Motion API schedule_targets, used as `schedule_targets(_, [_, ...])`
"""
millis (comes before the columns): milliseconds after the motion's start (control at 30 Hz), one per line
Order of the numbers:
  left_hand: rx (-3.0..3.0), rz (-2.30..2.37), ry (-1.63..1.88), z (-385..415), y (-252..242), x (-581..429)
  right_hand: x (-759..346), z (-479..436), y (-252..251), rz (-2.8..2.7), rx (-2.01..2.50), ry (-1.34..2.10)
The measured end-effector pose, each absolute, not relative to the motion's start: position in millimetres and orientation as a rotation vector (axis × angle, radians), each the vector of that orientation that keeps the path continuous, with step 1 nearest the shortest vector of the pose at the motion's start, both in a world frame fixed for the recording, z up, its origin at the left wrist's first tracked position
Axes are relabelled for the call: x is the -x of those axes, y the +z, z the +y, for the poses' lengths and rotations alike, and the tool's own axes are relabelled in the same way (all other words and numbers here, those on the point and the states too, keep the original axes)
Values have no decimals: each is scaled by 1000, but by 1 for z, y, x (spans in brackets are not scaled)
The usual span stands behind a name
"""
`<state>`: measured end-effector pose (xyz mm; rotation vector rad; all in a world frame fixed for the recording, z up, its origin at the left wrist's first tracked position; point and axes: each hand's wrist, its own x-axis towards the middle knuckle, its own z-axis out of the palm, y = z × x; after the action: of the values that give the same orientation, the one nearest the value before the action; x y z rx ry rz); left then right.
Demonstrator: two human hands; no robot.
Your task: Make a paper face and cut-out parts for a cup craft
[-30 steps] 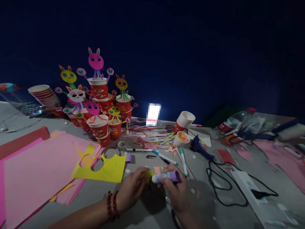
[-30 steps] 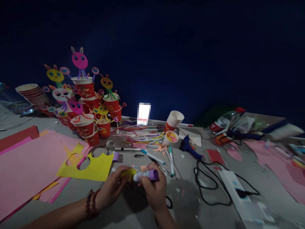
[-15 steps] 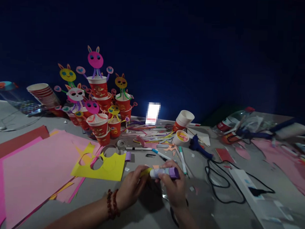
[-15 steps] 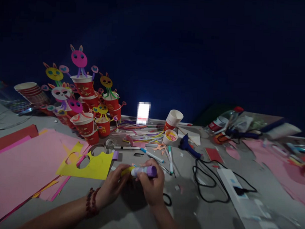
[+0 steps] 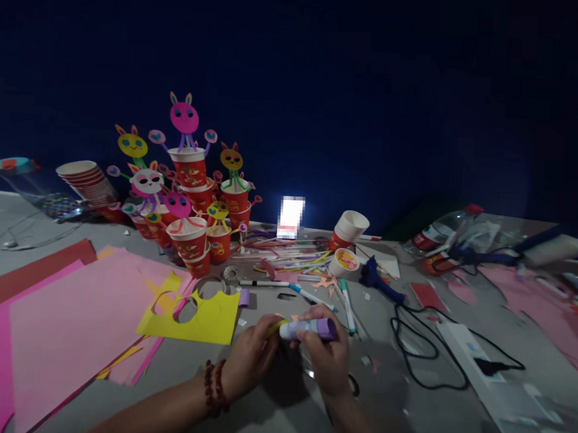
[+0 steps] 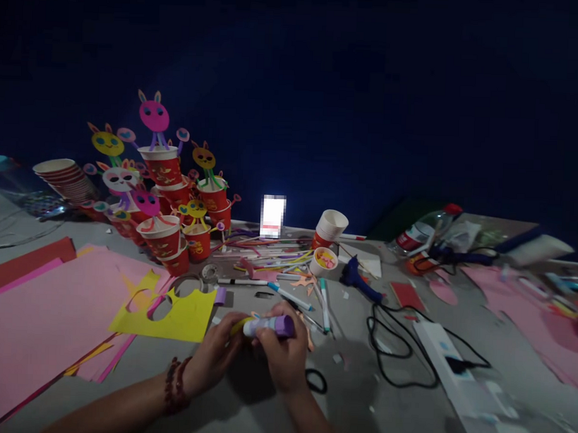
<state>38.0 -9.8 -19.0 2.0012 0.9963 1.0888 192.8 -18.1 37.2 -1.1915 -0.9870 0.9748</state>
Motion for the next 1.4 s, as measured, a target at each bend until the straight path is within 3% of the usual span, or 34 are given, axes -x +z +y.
schedule_targets(1167, [-1968, 1047, 1108, -11, -20, -38, -199, -20, 34, -934, 1262, 1002])
schedule_targets(1400, [-1666, 867, 1032, -7, -16, -37, -224, -29, 31, -846, 1222, 956])
